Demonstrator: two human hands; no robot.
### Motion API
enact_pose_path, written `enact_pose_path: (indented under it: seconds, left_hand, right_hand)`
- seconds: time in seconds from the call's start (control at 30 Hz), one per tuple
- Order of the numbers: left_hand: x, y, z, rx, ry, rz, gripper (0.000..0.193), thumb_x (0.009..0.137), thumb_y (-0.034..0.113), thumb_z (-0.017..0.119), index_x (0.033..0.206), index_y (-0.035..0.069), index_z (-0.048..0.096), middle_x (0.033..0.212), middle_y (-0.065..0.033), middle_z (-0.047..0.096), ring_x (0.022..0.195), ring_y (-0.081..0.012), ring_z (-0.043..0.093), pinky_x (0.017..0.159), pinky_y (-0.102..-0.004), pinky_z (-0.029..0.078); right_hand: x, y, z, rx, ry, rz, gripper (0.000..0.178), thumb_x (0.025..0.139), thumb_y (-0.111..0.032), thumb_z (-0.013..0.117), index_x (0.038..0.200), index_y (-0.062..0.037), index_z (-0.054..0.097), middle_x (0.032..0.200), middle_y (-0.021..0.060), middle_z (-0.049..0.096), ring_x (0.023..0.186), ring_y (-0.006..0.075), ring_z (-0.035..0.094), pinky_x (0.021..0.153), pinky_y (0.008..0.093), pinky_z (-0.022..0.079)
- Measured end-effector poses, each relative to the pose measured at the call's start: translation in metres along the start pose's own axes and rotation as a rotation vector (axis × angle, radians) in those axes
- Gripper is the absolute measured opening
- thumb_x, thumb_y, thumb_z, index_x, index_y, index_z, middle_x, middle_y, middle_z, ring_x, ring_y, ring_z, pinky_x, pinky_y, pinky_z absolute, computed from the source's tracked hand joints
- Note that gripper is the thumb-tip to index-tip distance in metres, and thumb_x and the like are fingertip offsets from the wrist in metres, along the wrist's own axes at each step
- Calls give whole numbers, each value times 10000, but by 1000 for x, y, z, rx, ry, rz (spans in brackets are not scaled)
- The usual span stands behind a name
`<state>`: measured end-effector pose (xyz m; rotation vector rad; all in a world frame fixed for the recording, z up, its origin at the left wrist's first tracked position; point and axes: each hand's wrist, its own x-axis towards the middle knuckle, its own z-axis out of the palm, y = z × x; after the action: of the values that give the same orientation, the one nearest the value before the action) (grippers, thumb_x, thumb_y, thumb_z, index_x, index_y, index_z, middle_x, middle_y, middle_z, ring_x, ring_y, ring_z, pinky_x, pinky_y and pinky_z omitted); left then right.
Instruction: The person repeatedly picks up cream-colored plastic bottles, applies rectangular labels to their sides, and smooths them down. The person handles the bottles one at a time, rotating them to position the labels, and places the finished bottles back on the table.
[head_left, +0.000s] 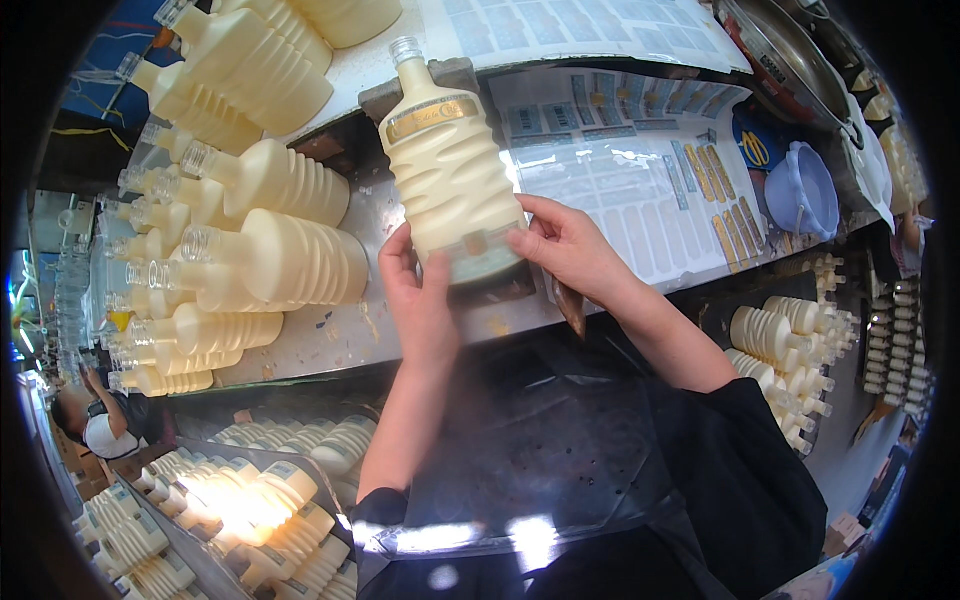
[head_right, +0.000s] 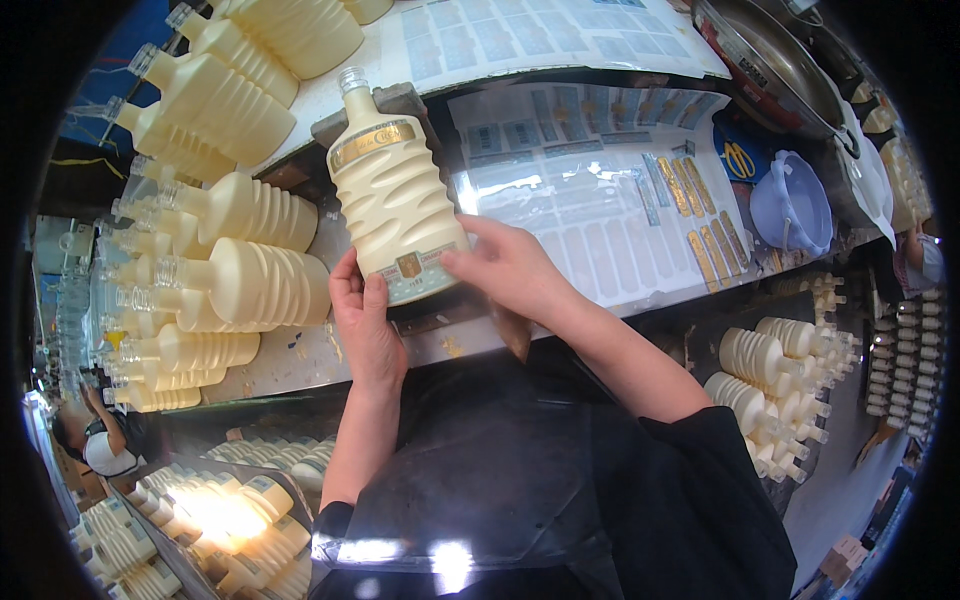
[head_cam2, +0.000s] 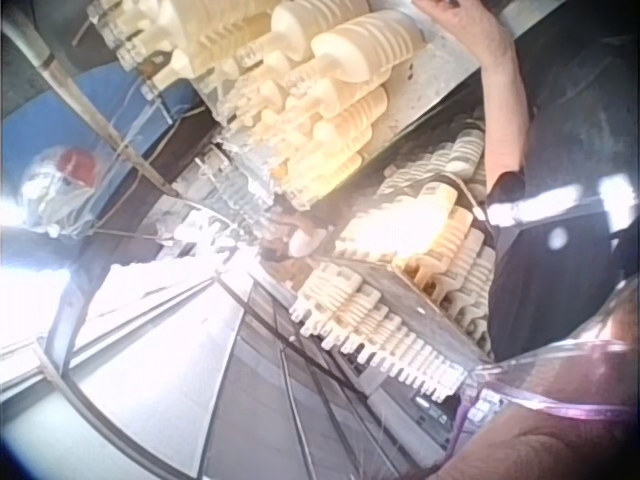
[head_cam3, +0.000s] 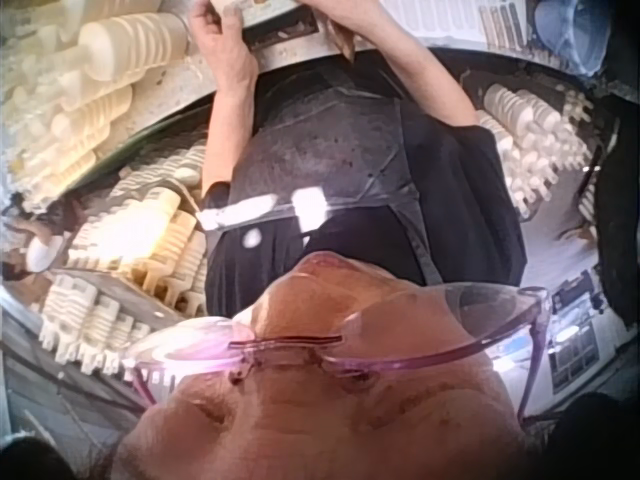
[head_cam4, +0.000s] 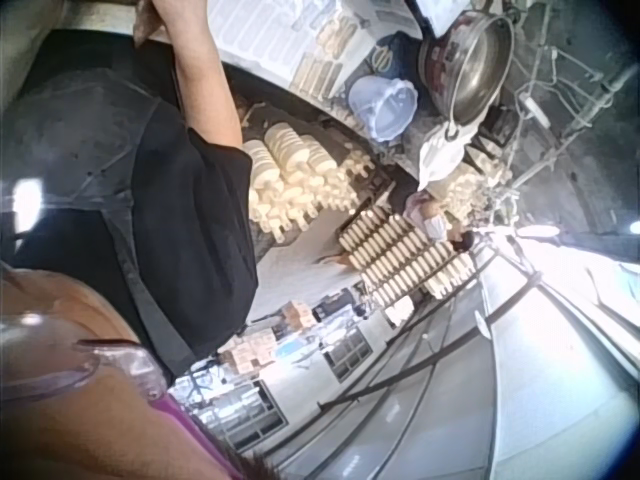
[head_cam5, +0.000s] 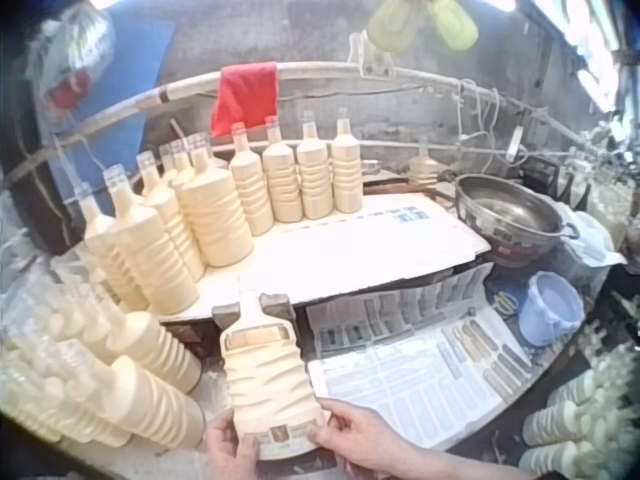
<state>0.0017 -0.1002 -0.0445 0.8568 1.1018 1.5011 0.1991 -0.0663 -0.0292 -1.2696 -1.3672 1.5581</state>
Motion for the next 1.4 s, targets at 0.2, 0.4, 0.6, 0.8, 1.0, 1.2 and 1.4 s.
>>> enact_pose_path:
  seconds: [0.2, 0.4, 0.6, 0.8, 1.0, 1.2, 1.4]
  left_hand:
    - [1, 1, -2, -43, -2, -29, 516, 1010, 111, 626, 1452, 4, 382, 1429, -147, 488, 1324, -214, 477, 1141, -369, 375]
    - [0, 3, 0, 1, -14, -17, 519, 1012, 115, 634, 1457, 8, 389, 1434, -140, 492, 1326, -214, 480, 1143, -366, 375]
    - [-1, 1, -2, -3, -19, -15, 541, 1014, 152, 663, 1467, 14, 401, 1463, -138, 492, 1357, -224, 471, 1177, -374, 342]
    - [-1, 1, -2, 2, -26, -6, 550, 1009, 169, 673, 1464, 15, 403, 1452, -137, 497, 1345, -222, 476, 1170, -372, 348]
    - [-2, 4, 0, 3, -10, -17, 548, 996, 117, 659, 1456, 11, 380, 1427, -150, 485, 1317, -220, 481, 1132, -370, 385]
    - [-2, 4, 1, 8, -16, -12, 546, 999, 127, 659, 1454, 12, 381, 1424, -147, 485, 1314, -217, 478, 1130, -370, 383]
    - [-2, 5, 2, 16, -20, -4, 547, 1000, 149, 660, 1452, 11, 384, 1415, -146, 483, 1312, -217, 475, 1128, -371, 382]
  right_hand:
    - [-5, -16, -3, 51, -14, 78, 524, 1021, -269, 673, 1462, -15, 550, 889, -54, 629, 735, 6, 485, 660, 202, 436]
    - [-4, -7, 1, -36, 14, 21, 536, 1021, -280, 673, 1471, -19, 544, 866, -55, 604, 737, 16, 468, 672, 207, 431]
    - [-5, -12, 2, -66, 19, 21, 540, 1008, -263, 684, 1468, -16, 547, 859, -51, 596, 761, 24, 486, 697, 214, 446]
    - [-5, -11, 2, -68, 22, 32, 539, 1003, -259, 689, 1461, -11, 550, 863, -43, 605, 765, 27, 495, 701, 217, 452]
    - [-2, -2, 3, -52, 54, 8, 542, 958, -284, 719, 1439, -68, 591, 802, 22, 646, 715, 94, 596, 659, 275, 512]
    - [-3, -4, 2, -28, 49, 26, 533, 949, -293, 725, 1414, -59, 608, 806, 22, 644, 733, 95, 592, 682, 276, 507]
    - [-3, -5, 3, -45, 59, 22, 523, 947, -296, 725, 1400, -55, 619, 804, 24, 647, 737, 96, 592, 688, 277, 505]
